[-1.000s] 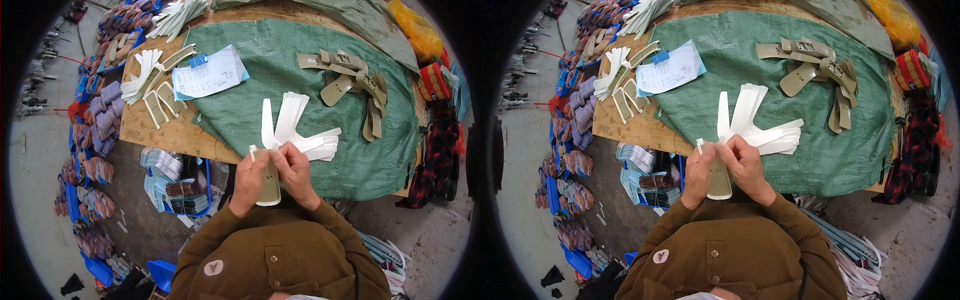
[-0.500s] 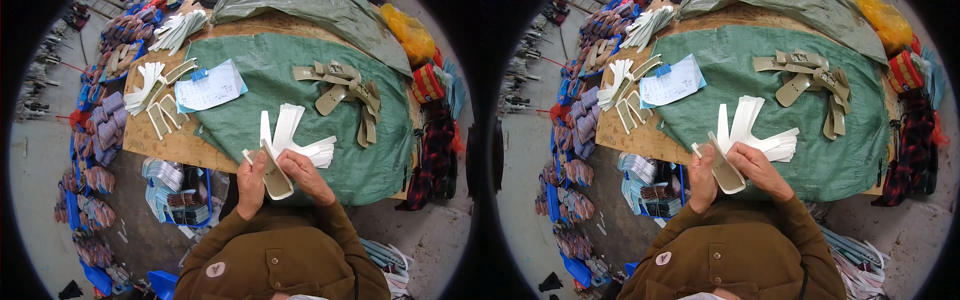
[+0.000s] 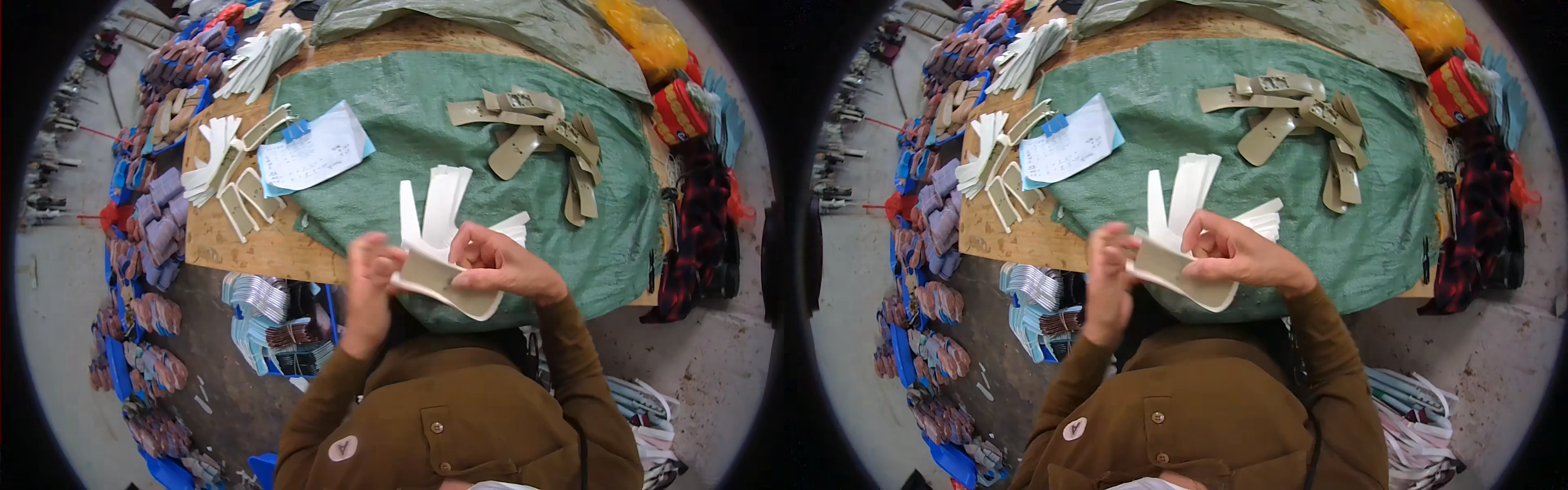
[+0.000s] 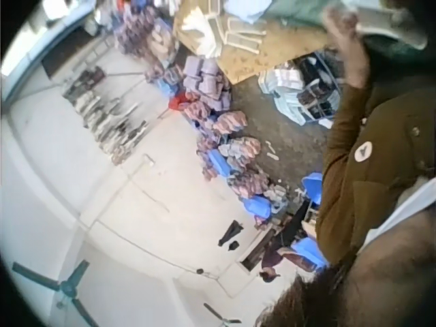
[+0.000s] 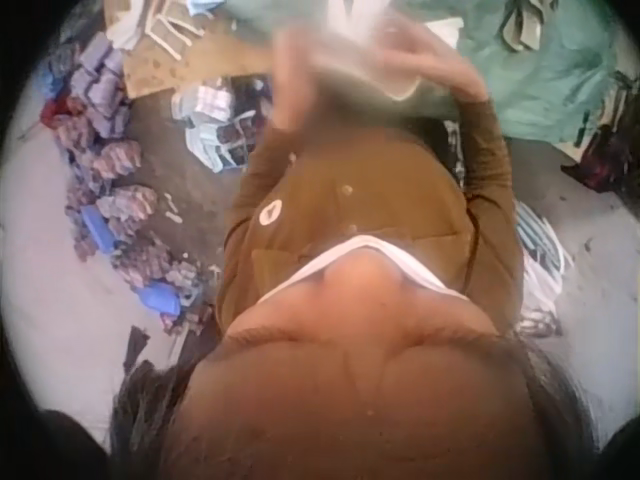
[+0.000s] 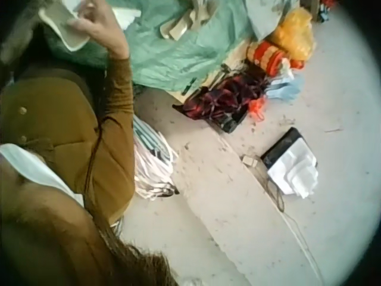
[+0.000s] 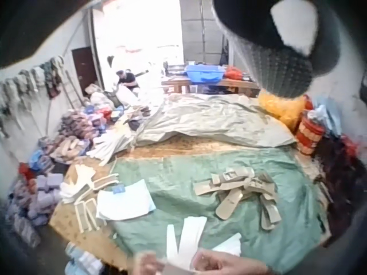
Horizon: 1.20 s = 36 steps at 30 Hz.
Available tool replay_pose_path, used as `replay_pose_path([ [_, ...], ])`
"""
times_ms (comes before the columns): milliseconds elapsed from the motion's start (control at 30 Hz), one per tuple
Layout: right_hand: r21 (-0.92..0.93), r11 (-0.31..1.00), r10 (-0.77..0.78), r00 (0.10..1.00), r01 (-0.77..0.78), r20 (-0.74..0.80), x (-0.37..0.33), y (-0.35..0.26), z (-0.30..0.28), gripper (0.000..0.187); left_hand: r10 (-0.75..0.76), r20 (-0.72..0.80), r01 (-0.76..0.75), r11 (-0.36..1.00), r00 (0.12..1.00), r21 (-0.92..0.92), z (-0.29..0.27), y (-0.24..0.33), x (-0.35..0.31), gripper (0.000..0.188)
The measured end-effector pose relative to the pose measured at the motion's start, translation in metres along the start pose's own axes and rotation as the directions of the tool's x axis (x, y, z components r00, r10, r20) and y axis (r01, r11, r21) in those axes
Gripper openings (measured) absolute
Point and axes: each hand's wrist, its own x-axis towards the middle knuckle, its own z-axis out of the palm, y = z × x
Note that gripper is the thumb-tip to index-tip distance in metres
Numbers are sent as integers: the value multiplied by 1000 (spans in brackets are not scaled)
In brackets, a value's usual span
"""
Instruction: The person repeatedly picks up white foam insoles and beige plastic heel counters, aligning the counters onto the insoles. The person handles the items one at a time, placing the assembled pairs onto a green tarp on the table. Another person is visible in the background sorting similar materials.
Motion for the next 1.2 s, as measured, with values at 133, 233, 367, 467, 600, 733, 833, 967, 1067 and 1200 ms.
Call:
replay_pose_path([
  [133, -300, 953, 107, 963, -28, 248, -1, -13, 13, 26, -275, 579, -292, 655, 768, 698, 1, 65, 21, 53],
  [233, 33, 979, 185, 947, -201, 263, -5, -19, 23, 26, -764, 523, 124, 601, 377, 790, 15, 77, 26, 34],
  [367, 27, 992, 112, 967, -122, 230, -9, 13, 26, 21, -707, 584, 234, 694, 398, 681, 12, 61, 9, 28],
  [467, 185, 970, 141, 984, -159, 106, -14, 14, 23, 20, -681, 559, 350, 728, 474, 590, 4, 45, -1, 26],
  [600, 3, 997, 80, 994, -80, 81, -5, 11, 22, 20, -643, 508, 376, 758, 573, 533, 5, 39, -7, 26],
  [733, 412, 910, 54, 999, -52, 7, -7, -4, 28, 19, -592, 454, 449, 804, 666, 389, 9, 46, -10, 26],
  [833, 223, 973, 72, 997, -65, -23, -4, 6, 22, 22, -535, 433, 322, 820, 725, 473, 13, 36, -16, 26],
  [967, 494, 863, -79, 994, 107, -78, -2, 7, 25, 27, -470, 350, 408, 881, 810, 239, 19, 31, -19, 26],
  [1067, 250, 960, -87, 982, 127, -166, 0, 12, 20, 29, -417, 361, 274, 881, 834, 385, 24, 23, -18, 27],
  [1200, 96, 974, -161, 929, 204, -334, 9, 15, 26, 35, -274, 243, 221, 949, 930, 224, 35, 4, -25, 28],
])
